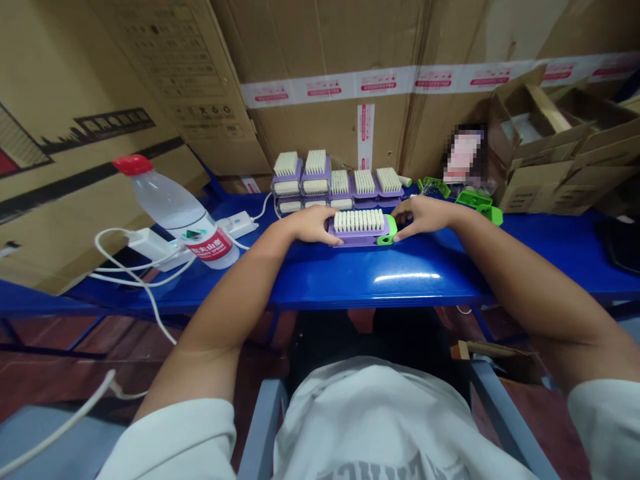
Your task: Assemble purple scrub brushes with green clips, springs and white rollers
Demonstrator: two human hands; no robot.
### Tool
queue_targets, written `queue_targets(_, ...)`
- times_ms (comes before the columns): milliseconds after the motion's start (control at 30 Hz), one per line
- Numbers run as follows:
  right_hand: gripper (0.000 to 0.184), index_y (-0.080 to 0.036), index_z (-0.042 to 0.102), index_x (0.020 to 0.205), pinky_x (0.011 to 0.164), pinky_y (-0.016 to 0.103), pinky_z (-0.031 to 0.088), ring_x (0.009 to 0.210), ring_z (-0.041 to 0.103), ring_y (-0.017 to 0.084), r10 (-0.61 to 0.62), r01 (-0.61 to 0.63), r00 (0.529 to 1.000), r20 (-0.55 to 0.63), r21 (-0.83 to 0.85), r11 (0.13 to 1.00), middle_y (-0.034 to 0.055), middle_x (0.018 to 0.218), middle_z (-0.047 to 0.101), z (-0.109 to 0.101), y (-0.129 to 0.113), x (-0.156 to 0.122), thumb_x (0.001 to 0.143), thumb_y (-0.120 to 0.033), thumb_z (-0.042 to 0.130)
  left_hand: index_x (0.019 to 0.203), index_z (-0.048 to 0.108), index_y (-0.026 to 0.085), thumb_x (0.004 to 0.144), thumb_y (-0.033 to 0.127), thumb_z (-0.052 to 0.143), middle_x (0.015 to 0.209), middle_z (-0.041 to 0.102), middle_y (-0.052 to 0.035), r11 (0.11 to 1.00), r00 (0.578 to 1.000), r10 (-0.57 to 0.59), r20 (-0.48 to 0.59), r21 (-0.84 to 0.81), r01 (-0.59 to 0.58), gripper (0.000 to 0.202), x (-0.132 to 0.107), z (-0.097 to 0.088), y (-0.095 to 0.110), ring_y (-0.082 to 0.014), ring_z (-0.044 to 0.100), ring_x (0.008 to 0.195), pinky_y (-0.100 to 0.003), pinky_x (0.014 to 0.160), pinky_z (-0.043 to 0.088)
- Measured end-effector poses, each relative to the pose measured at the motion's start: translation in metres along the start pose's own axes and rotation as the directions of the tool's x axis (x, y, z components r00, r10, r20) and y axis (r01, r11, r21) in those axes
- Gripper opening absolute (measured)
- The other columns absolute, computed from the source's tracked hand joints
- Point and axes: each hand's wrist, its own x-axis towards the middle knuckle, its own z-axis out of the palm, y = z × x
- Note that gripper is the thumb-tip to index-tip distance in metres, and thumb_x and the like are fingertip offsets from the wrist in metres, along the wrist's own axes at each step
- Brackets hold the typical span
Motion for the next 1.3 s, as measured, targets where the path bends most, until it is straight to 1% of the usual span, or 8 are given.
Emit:
queue_targets(100, 0.066, -0.021, 0.092, 0.101, 0.077, 0.041, 0.053, 0.082, 0.07, 0.026, 0.039, -0.039, 0.999, 0.007, -0.023, 0.999, 0.0072, 0.091, 0.084, 0.0, -0.001, 0.0, 0.074, -0.081, 0.095, 0.137, 0.08, 0.021, 0.075, 0.065, 0.087, 0.145, 0.083, -0.0143, 1.0, 1.0, -0.005, 0.006, 0.002, 0.005, 0.077, 0.0, 0.0, 0.0, -0.0397, 0.079, 0.128, -0.043, 0.106, 0.06)
queue_targets(200, 0.065, -0.021, 0.092, 0.102, 0.077, 0.04, 0.052, 0.081, 0.07, 0.025, 0.027, -0.027, 1.0, 0.005, -0.014, 1.0, 0.0066, 0.091, 0.084, 0.0, -0.001, 0.0, 0.075, -0.08, 0.095, 0.139, 0.079, 0.021, 0.076, 0.065, 0.086, 0.147, 0.082, -0.0145, 1.0, 1.0, -0.009, 0.006, 0.001, 0.009, 0.077, 0.001, 0.001, 0.0, -0.0397, 0.079, 0.13, -0.043, 0.107, 0.06)
queue_targets(467, 0.07, -0.021, 0.093, 0.111, 0.087, 0.044, 0.055, 0.089, 0.071, 0.029, 0.069, -0.069, 0.997, 0.023, -0.009, 0.998, 0.0073, 0.093, 0.083, 0.001, 0.0, 0.0, 0.074, -0.08, 0.097, 0.139, 0.078, 0.02, 0.076, 0.066, 0.085, 0.15, 0.081, -0.0155, 1.0, 1.0, -0.002, 0.0, 0.001, 0.002, 0.078, 0.001, 0.002, 0.0, -0.0401, 0.078, 0.132, -0.044, 0.109, 0.059)
queue_targets(567, 0.069, -0.022, 0.092, 0.106, 0.084, 0.043, 0.055, 0.088, 0.072, 0.028, 0.095, -0.094, 0.995, 0.019, -0.018, 0.995, 0.0075, 0.095, 0.084, 0.0, -0.004, 0.0, 0.072, -0.081, 0.096, 0.137, 0.078, 0.02, 0.075, 0.066, 0.085, 0.15, 0.081, -0.0165, 1.0, 1.0, -0.003, 0.001, -0.003, 0.003, 0.078, 0.001, 0.002, -0.001, -0.0409, 0.077, 0.133, -0.045, 0.11, 0.059)
queue_targets(667, 0.07, -0.021, 0.092, 0.104, 0.082, 0.042, 0.055, 0.088, 0.073, 0.028, 0.109, -0.109, 0.994, 0.017, -0.02, 0.994, 0.0087, 0.097, 0.085, 0.0, -0.009, 0.0, 0.07, -0.081, 0.097, 0.137, 0.079, 0.021, 0.075, 0.066, 0.085, 0.149, 0.081, -0.0151, 1.0, 1.0, 0.003, -0.004, -0.01, -0.003, 0.077, 0.001, 0.003, -0.001, -0.0403, 0.078, 0.133, -0.044, 0.109, 0.06)
queue_targets(833, 0.072, -0.02, 0.092, 0.106, 0.081, 0.041, 0.055, 0.087, 0.074, 0.028, 0.088, -0.088, 0.996, 0.014, -0.019, 0.996, 0.0088, 0.097, 0.085, 0.0, -0.008, 0.0, 0.071, -0.084, 0.096, 0.139, 0.077, 0.019, 0.075, 0.065, 0.084, 0.15, 0.08, -0.0167, 1.0, 1.0, -0.005, 0.004, 0.0, 0.005, 0.079, 0.0, 0.002, 0.001, -0.0416, 0.077, 0.133, -0.046, 0.111, 0.059)
queue_targets(1033, 0.068, -0.02, 0.091, 0.099, 0.074, 0.038, 0.051, 0.08, 0.07, 0.024, 0.04, -0.04, 0.999, 0.007, -0.022, 0.999, 0.0059, 0.089, 0.082, 0.001, -0.006, 0.0, 0.075, -0.084, 0.093, 0.141, 0.077, 0.019, 0.077, 0.065, 0.084, 0.152, 0.08, -0.0158, 0.999, 1.0, -0.02, 0.014, 0.025, 0.019, 0.079, -0.001, 0.0, 0.005, -0.0406, 0.077, 0.134, -0.044, 0.112, 0.06)
queue_targets(1300, 0.072, -0.02, 0.092, 0.103, 0.079, 0.041, 0.054, 0.085, 0.072, 0.028, 0.072, -0.071, 0.997, 0.016, -0.034, 0.997, 0.0086, 0.093, 0.084, 0.0, -0.007, 0.001, 0.073, -0.086, 0.093, 0.14, 0.076, 0.019, 0.076, 0.065, 0.083, 0.151, 0.08, -0.0165, 0.999, 1.0, -0.024, 0.011, 0.022, 0.024, 0.079, 0.0, 0.001, 0.005, -0.0406, 0.078, 0.133, -0.045, 0.112, 0.06)
